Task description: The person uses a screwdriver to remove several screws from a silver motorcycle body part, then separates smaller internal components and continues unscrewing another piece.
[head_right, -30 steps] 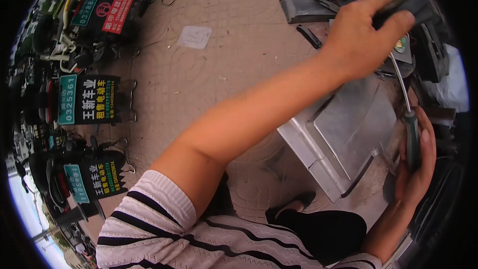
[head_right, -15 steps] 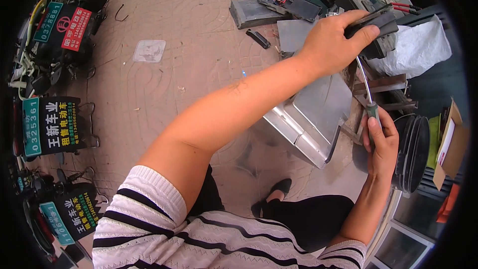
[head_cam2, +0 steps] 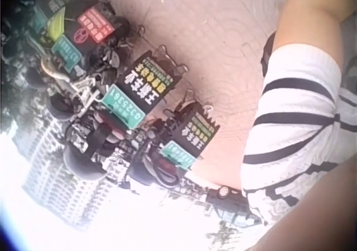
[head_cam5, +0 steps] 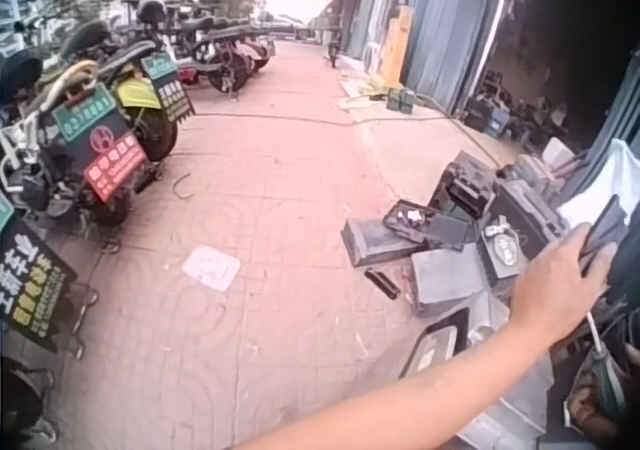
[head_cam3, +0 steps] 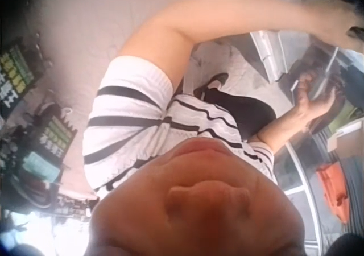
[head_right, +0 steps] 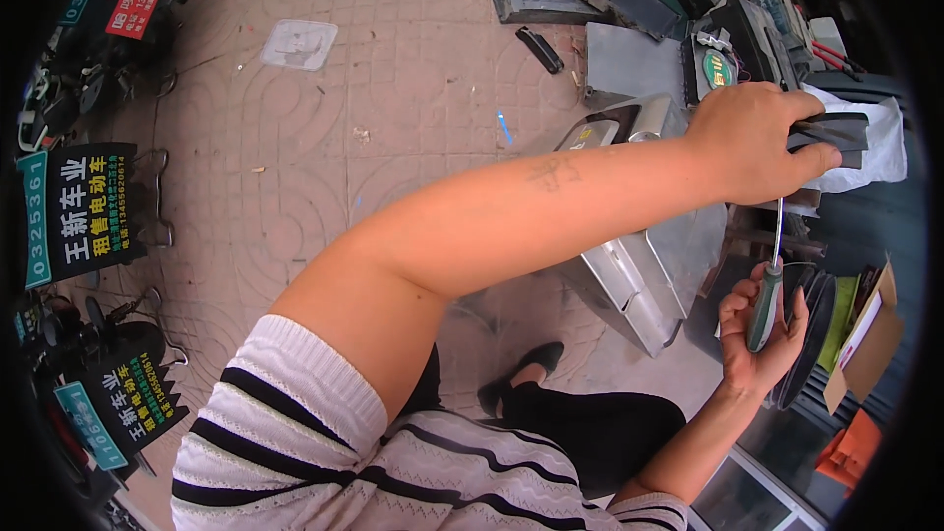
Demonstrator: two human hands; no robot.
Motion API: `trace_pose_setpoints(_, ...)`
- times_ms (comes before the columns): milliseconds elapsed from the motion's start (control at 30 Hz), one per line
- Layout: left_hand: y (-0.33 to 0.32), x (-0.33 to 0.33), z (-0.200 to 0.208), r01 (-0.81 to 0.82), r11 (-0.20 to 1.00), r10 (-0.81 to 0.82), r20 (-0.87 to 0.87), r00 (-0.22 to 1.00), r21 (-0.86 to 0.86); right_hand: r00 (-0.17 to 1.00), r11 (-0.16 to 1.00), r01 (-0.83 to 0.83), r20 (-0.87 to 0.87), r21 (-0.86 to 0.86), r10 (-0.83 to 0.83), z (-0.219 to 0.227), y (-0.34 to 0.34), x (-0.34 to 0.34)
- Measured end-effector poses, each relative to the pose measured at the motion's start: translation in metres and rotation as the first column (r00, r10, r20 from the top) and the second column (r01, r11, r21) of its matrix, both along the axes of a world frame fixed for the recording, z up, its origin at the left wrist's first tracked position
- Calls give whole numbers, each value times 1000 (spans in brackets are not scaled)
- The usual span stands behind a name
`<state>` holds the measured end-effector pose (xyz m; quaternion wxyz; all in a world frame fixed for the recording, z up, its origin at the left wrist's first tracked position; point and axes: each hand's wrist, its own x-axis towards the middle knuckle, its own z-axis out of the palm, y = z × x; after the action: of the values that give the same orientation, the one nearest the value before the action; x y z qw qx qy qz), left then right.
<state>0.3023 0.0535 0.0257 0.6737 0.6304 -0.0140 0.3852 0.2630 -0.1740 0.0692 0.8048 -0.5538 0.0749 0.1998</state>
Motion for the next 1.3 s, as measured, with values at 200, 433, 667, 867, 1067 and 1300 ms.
trace_pose_setpoints(200, 3, 5, 0, -44, 999, 44, 42, 998, 7, 838, 842, -491, -141, 226, 527, -1, -11, 4)
trace_pose_setpoints(433, 9, 2, -2, 34, 999, -34, -41, 999, -1, 511, 463, 515, 692, -721, 510, -19, 15, -7)
trace_pose_setpoints(667, 10, 3, -5, 30, 999, -29, -53, 998, 21, 829, 620, 50, 379, -783, 411, 3, -2, -2)
trace_pose_setpoints(867, 13, -4, 2, 68, 997, -69, -45, 997, -24, 679, 558, 337, 606, -759, 415, -9, 2, -10)
trace_pose_setpoints(1067, 14, -3, 1, 17, 996, -17, 6, 1000, -82, 799, 484, 342, 520, -805, 301, -5, 9, -15)
trace_pose_setpoints(1300, 14, 2, -2, 58, 997, -60, -55, 997, -47, 694, 502, 411, 619, -761, 368, -5, 6, -14)
